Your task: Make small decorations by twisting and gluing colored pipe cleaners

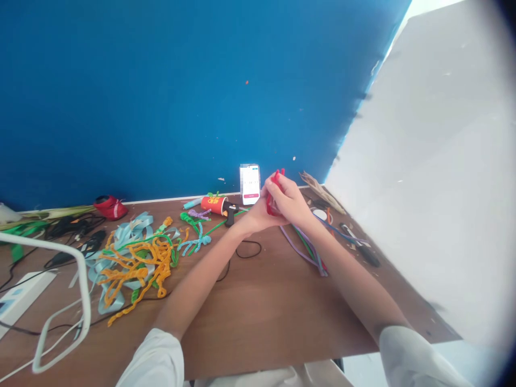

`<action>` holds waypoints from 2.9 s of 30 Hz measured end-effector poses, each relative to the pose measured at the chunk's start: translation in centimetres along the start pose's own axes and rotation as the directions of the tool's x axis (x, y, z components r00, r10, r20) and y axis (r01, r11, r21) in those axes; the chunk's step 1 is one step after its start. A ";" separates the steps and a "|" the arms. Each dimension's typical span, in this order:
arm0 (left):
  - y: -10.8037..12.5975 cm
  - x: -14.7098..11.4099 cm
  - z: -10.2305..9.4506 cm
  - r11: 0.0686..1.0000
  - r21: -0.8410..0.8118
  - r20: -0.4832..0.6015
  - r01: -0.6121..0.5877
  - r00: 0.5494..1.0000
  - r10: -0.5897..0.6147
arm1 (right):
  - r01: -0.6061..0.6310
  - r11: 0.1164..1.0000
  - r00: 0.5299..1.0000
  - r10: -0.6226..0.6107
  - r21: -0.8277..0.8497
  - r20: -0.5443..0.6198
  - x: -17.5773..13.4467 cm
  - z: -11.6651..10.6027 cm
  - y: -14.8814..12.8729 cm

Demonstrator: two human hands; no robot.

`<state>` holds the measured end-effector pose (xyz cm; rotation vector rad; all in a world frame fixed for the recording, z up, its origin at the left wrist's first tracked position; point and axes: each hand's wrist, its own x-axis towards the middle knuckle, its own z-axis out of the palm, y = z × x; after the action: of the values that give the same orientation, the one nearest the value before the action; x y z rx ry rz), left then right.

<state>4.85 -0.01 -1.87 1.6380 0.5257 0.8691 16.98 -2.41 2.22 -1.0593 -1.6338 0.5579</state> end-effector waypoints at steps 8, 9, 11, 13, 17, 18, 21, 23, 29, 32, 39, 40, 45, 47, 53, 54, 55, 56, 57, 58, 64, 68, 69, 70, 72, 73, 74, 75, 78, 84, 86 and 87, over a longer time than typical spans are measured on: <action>0.9 -0.4 -0.3 0.993 0.060 -0.023 0.103 0.995 -0.101 | -0.029 0.982 0.993 0.050 -0.185 0.111 -0.7 -1.5 -2.3; 1.0 -0.4 -0.3 0.993 0.067 -0.015 0.095 0.995 -0.094 | -0.009 0.977 0.991 0.038 -0.212 0.129 -0.8 -2.0 -2.7; 1.2 -0.3 -0.4 0.995 0.070 -0.011 0.078 0.997 -0.077 | 0.030 0.971 0.994 -0.004 -0.238 0.108 -0.9 -3.1 -3.3; 1.4 -0.3 -0.5 0.995 0.055 -0.021 0.080 0.997 -0.079 | 0.027 0.970 0.999 -0.020 -0.241 0.030 -0.7 -4.1 -3.3; 2.0 -0.3 -0.6 0.988 0.059 -0.071 0.140 0.988 -0.136 | -0.026 0.959 0.978 -0.033 -0.281 -0.205 0.7 -5.5 -0.2; 2.1 -0.3 -0.6 0.986 0.066 -0.084 0.150 0.986 -0.145 | -0.055 0.944 0.973 -0.023 -0.325 -0.230 1.1 -5.8 1.0; 2.1 -0.3 -0.7 0.985 0.069 -0.120 0.161 0.981 -0.152 | -0.181 0.818 0.983 0.134 -0.546 -0.125 2.2 -6.1 4.8; 1.9 -0.3 -0.8 0.985 0.067 -0.132 0.159 0.980 -0.149 | -0.234 0.651 0.940 0.342 -0.722 0.004 2.5 -5.8 7.0; 2.1 -0.4 -1.2 0.979 0.064 -0.110 0.193 0.976 -0.186 | -0.309 0.507 0.849 0.528 -0.805 0.006 1.9 -4.5 10.7; 3.1 -0.7 -1.9 0.978 0.059 -0.099 0.201 0.976 -0.194 | -0.328 0.445 0.826 0.563 -0.833 -0.024 1.7 -4.3 11.3; 4.3 -1.2 -3.2 0.985 0.076 -0.140 0.153 0.980 -0.142 | -0.298 0.400 0.781 0.624 -0.867 0.020 1.8 -4.1 11.4; 4.3 -1.1 -3.2 0.985 0.076 -0.145 0.153 0.979 -0.141 | -0.289 0.404 0.775 0.631 -0.868 0.035 1.8 -4.0 11.4; 3.7 -0.7 -3.2 0.983 0.081 -0.196 0.167 0.969 -0.149 | -0.278 0.391 0.773 0.634 -0.877 0.037 2.0 -4.0 11.4; 3.2 -0.5 -3.3 0.984 0.070 -0.224 0.165 0.964 -0.146 | -0.273 0.384 0.784 0.621 -0.882 0.028 2.0 -4.0 11.4; 2.6 -0.3 -3.4 0.985 0.067 -0.308 0.161 0.942 -0.133 | -0.229 0.389 0.787 0.613 -0.892 0.066 1.9 -3.6 11.5; 2.6 -0.2 -3.4 0.983 0.063 -0.321 0.172 0.936 -0.143 | -0.228 0.382 0.783 0.619 -0.896 0.064 1.8 -3.5 11.6; 2.6 -0.2 -3.5 0.981 0.059 -0.335 0.185 0.930 -0.155 | -0.229 0.374 0.776 0.628 -0.899 0.063 1.8 -3.5 11.7; 2.6 -0.2 -3.5 0.979 0.054 -0.348 0.197 0.923 -0.166 | -0.230 0.367 0.769 0.637 -0.901 0.063 1.8 -3.5 11.7; 2.5 -0.1 -3.5 0.977 0.049 -0.359 0.206 0.917 -0.175 | -0.231 0.361 0.762 0.644 -0.903 0.062 1.7 -3.5 11.7; 2.5 -0.1 -3.6 0.976 0.044 -0.365 0.213 0.913 -0.183 | -0.233 0.356 0.759 0.648 -0.905 0.059 1.7 -3.5 11.7; 2.6 -0.1 -3.6 0.978 0.042 -0.367 0.205 0.913 -0.175 | -0.238 0.348 0.754 0.655 -0.907 0.054 1.8 -3.5 11.4; 2.8 -0.1 -3.4 0.981 0.067 -0.356 0.183 0.923 -0.148 | -0.238 0.346 0.724 0.686 -0.908 0.071 1.9 -3.5 11.4; 2.9 -0.2 -3.3 0.982 0.072 -0.333 0.175 0.932 -0.142 | -0.233 0.348 0.715 0.694 -0.908 0.083 1.9 -3.5 11.4; 2.9 -0.2 -3.3 0.983 0.071 -0.305 0.168 0.942 -0.139 | -0.225 0.354 0.705 0.702 -0.908 0.098 1.9 -3.6 11.4; 2.8 -0.3 -3.2 0.987 0.060 -0.253 0.146 0.959 -0.127 | -0.210 0.371 0.691 0.711 -0.905 0.131 1.8 -3.6 11.3; 2.8 -0.3 -3.2 0.990 0.053 -0.235 0.130 0.965 -0.114 | -0.206 0.379 0.687 0.712 -0.902 0.143 1.8 -3.6 11.2; 2.7 -0.4 -3.2 0.993 0.042 -0.225 0.108 0.969 -0.096 | -0.204 0.388 0.686 0.711 -0.899 0.151 1.8 -3.6 11.1; 2.6 -0.4 -3.2 0.996 0.032 -0.222 0.088 0.972 -0.078 | -0.204 0.395 0.688 0.709 -0.895 0.156 1.8 -3.6 11.0; 2.5 -0.3 -3.3 0.997 0.022 -0.231 0.078 0.970 -0.071 | -0.212 0.422 0.700 0.695 -0.881 0.164 1.9 -3.7 10.7; 2.6 -0.1 -3.6 0.988 0.014 -0.281 0.152 0.949 -0.142 | -0.214 0.495 0.762 0.624 -0.842 0.173 2.0 -4.6 9.6; 2.6 -0.1 -3.6 0.984 0.031 -0.276 0.175 0.948 -0.159 | -0.206 0.515 0.780 0.600 -0.832 0.179 2.1 -5.0 9.3; 2.6 -0.1 -3.5 0.982 0.043 -0.260 0.186 0.951 -0.169 | -0.203 0.521 0.785 0.593 -0.829 0.180 2.1 -5.1 9.3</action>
<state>1.78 1.52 0.84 1.5194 0.8771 0.9413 24.98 3.22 -2.35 -2.1657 -2.1130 0.3952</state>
